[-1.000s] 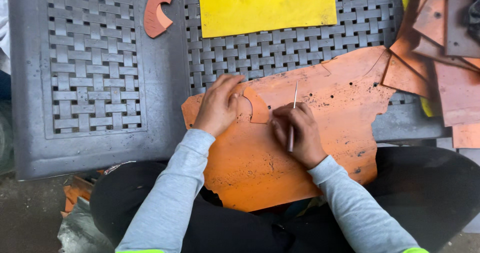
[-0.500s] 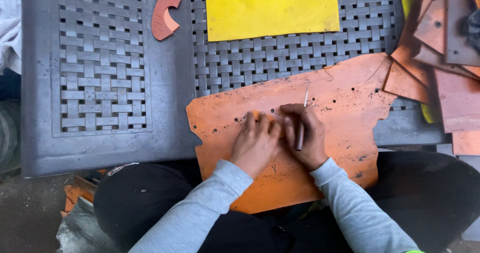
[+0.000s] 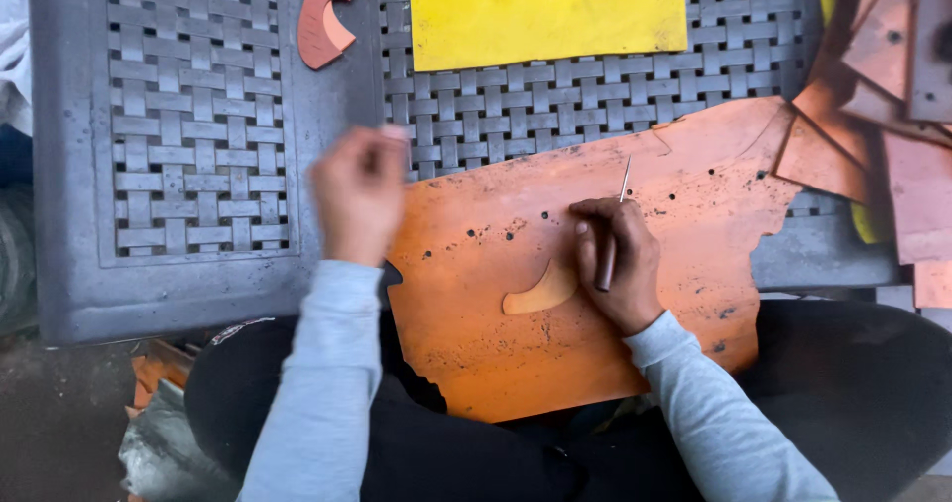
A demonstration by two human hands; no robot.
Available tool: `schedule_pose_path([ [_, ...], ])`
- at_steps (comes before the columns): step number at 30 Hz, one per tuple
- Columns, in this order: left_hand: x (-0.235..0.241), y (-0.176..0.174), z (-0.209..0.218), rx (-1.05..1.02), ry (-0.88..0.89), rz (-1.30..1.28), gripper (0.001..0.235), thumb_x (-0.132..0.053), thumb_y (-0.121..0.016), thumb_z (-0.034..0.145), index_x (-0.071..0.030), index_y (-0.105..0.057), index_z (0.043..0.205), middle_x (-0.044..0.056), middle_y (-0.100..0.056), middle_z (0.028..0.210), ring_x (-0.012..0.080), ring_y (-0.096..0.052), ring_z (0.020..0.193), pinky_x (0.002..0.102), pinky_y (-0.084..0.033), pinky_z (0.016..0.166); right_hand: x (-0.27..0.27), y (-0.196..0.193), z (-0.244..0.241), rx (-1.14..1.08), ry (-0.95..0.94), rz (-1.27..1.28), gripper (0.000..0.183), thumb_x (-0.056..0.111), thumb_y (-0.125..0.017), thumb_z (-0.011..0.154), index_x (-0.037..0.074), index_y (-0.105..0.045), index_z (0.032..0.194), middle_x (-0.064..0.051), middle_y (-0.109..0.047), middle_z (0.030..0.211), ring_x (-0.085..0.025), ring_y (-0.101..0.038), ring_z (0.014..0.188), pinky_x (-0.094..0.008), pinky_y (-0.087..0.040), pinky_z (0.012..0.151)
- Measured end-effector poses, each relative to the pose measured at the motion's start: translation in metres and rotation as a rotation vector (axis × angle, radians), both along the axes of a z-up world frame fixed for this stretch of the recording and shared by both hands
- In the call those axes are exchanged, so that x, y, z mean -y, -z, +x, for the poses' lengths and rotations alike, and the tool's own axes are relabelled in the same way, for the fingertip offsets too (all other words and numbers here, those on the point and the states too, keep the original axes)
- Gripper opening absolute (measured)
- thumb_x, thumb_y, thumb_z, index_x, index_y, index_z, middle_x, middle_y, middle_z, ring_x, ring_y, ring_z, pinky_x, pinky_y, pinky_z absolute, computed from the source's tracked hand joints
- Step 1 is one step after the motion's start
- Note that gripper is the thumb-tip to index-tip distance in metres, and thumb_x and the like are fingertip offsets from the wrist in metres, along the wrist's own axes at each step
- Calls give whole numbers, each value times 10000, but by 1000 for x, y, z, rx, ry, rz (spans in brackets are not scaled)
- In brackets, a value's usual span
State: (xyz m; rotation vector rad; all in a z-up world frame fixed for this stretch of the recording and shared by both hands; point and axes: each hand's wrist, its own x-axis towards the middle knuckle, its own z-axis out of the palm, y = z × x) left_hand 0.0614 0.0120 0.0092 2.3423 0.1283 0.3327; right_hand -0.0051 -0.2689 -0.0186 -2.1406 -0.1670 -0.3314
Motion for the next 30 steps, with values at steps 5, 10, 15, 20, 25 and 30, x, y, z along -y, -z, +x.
schedule_pose_path([
  [5,-24,-6,-11,-55,8,-167,319,-13,-592,857,-76,-612,1170,110,-642,978,223,-698,763,337,-566,692,-5,-3,-1,7,-73,-40,111,2,-653,933,36,-681,1035,-134,-692,987,-322,-668,923,-389,-540,827],
  [10,1,21,-18,46,318,167,162,-14,-687,835,-64,-661,986,147,-683,970,333,-662,928,438,-549,834,-7,1,-1,2,-69,-38,106,-5,-656,933,30,-678,1030,-133,-692,980,-309,-662,907,-378,-538,820],
  [15,94,30,-91,-27,690,117,542,-303,-769,717,3,-653,1149,181,-617,1105,380,-603,998,508,-500,833,-4,2,0,-59,-22,39,100,-18,-610,980,8,-667,1058,-130,-700,992,-243,-703,872,-330,-554,816],
  [20,124,45,-116,-136,726,297,445,-142,-682,868,-48,-596,1294,209,-534,1326,386,-586,1236,483,-505,1035,1,8,-1,-111,-35,162,102,-18,-594,997,1,-646,1083,-110,-729,1002,-198,-712,875,-313,-561,817],
  [25,122,52,-91,-192,569,246,593,-103,-679,859,1,-510,1417,278,-494,1359,462,-565,1190,520,-519,969,1,10,-1,-106,-40,158,111,-14,-590,999,10,-641,1095,-118,-732,1009,-210,-724,874,-308,-567,824],
  [30,109,57,-45,-264,420,98,473,-107,-643,942,-26,-522,1392,252,-535,1262,413,-661,1027,455,-589,808,-2,7,-1,7,-112,-14,171,7,-654,942,35,-656,1111,-140,-716,1080,-305,-689,996,-372,-555,925],
])
